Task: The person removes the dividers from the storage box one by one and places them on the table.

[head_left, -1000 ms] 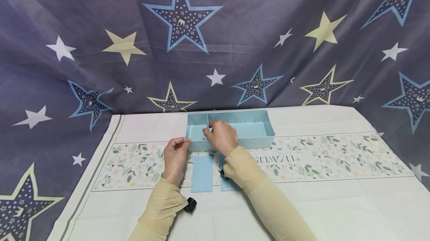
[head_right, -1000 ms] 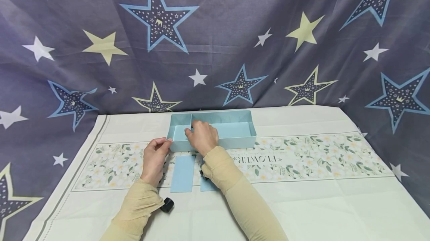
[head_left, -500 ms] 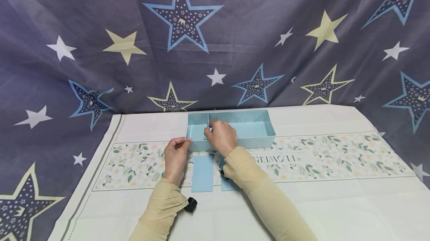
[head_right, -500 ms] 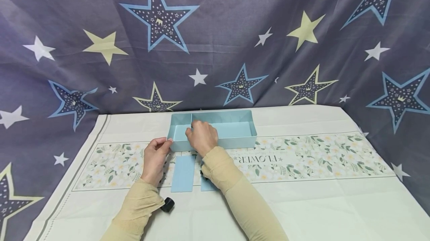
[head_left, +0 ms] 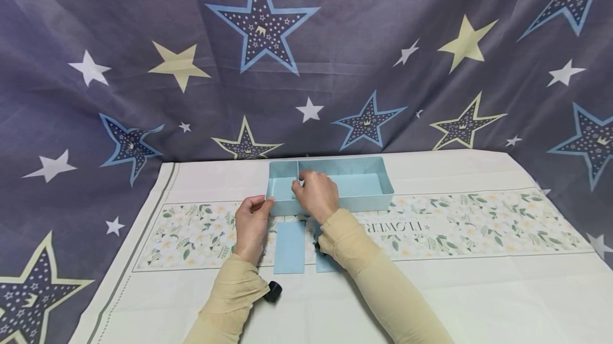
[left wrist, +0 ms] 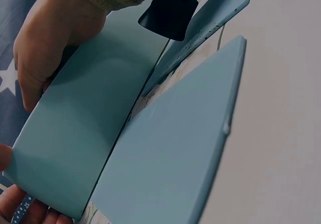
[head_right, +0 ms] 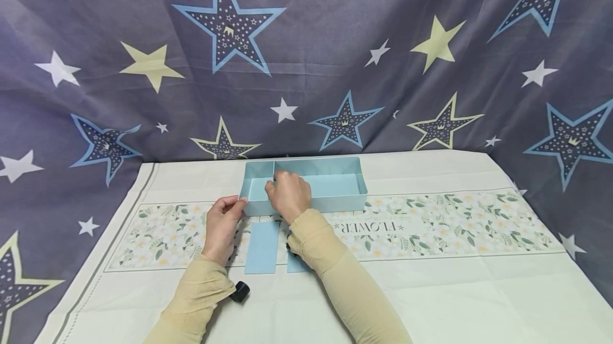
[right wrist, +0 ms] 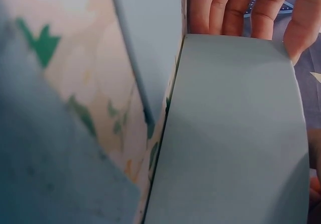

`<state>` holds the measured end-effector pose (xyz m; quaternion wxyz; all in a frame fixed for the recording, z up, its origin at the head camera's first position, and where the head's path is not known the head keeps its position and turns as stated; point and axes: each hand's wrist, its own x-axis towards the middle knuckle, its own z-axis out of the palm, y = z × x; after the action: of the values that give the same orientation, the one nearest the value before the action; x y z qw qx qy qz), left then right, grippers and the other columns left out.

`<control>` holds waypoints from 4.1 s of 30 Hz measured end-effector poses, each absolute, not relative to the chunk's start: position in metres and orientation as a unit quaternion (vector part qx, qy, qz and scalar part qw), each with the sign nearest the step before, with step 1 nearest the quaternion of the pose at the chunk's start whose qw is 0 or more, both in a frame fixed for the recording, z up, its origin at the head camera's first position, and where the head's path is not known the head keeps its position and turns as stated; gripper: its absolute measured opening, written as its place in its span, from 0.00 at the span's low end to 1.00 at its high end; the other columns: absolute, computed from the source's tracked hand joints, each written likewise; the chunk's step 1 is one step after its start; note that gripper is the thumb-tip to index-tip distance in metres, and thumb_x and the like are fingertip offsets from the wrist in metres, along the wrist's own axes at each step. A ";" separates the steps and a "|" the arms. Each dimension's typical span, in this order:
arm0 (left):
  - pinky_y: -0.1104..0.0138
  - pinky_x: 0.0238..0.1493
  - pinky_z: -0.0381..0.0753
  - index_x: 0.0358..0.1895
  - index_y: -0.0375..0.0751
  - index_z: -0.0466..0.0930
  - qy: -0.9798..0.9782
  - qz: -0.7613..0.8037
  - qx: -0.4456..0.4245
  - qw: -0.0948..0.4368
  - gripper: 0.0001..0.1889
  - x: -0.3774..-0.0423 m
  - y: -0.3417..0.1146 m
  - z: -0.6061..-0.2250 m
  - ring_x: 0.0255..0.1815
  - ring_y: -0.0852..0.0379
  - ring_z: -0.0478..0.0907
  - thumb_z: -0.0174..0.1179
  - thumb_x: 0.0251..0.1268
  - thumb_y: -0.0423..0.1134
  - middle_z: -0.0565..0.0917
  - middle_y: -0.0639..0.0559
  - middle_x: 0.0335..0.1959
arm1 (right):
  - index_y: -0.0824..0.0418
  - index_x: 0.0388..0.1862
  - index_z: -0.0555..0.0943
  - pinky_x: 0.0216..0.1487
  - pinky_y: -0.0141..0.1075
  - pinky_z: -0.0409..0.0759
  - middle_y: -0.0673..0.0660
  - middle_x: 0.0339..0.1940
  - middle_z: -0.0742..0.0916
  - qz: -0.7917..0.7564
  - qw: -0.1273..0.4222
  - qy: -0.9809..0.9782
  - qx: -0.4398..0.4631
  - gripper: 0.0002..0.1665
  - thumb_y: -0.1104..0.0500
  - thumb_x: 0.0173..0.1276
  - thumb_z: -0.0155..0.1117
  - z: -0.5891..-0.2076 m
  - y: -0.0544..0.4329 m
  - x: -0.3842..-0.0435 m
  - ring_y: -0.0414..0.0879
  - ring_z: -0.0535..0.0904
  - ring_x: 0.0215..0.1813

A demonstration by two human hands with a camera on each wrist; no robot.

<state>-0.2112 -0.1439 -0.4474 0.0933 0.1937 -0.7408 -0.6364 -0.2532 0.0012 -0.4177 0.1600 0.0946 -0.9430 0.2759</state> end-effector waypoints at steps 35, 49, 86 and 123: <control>0.68 0.46 0.75 0.51 0.33 0.80 -0.736 -0.641 0.195 0.100 0.14 -0.212 -0.143 -0.448 0.46 0.54 0.75 0.64 0.67 0.38 0.80 0.44 0.47 | 0.61 0.38 0.90 0.19 0.44 0.77 0.58 0.21 0.88 0.255 0.259 -0.926 0.096 0.09 0.58 0.69 0.67 -0.415 -0.003 -0.249 0.51 0.80 0.17; 0.72 0.42 0.74 0.49 0.32 0.81 -0.731 -0.644 0.197 0.111 0.14 -0.211 -0.142 -0.448 0.44 0.55 0.76 0.65 0.66 0.38 0.80 0.44 0.44 | 0.60 0.35 0.90 0.19 0.44 0.77 0.58 0.18 0.87 0.247 0.285 -0.922 0.092 0.08 0.59 0.68 0.66 -0.411 -0.003 -0.248 0.51 0.79 0.16; 0.72 0.44 0.75 0.50 0.31 0.80 -0.734 -0.641 0.198 0.107 0.14 -0.211 -0.142 -0.447 0.46 0.53 0.76 0.64 0.67 0.37 0.80 0.42 0.46 | 0.60 0.35 0.90 0.21 0.47 0.78 0.56 0.20 0.88 0.303 0.334 -0.889 0.074 0.08 0.61 0.63 0.66 -0.402 0.006 -0.249 0.51 0.81 0.19; 0.70 0.46 0.75 0.51 0.32 0.80 -0.738 -0.644 0.172 0.110 0.15 -0.209 -0.144 -0.450 0.48 0.53 0.77 0.64 0.68 0.39 0.81 0.43 0.47 | 0.65 0.36 0.89 0.22 0.45 0.75 0.57 0.17 0.84 0.387 0.366 -0.839 0.108 0.09 0.62 0.64 0.63 -0.390 0.015 -0.236 0.49 0.78 0.17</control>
<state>-0.2095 -0.1438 -0.4496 0.1098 0.1717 -0.7377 -0.6437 -0.2356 0.0151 -0.3895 0.3664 0.1079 -0.8394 0.3867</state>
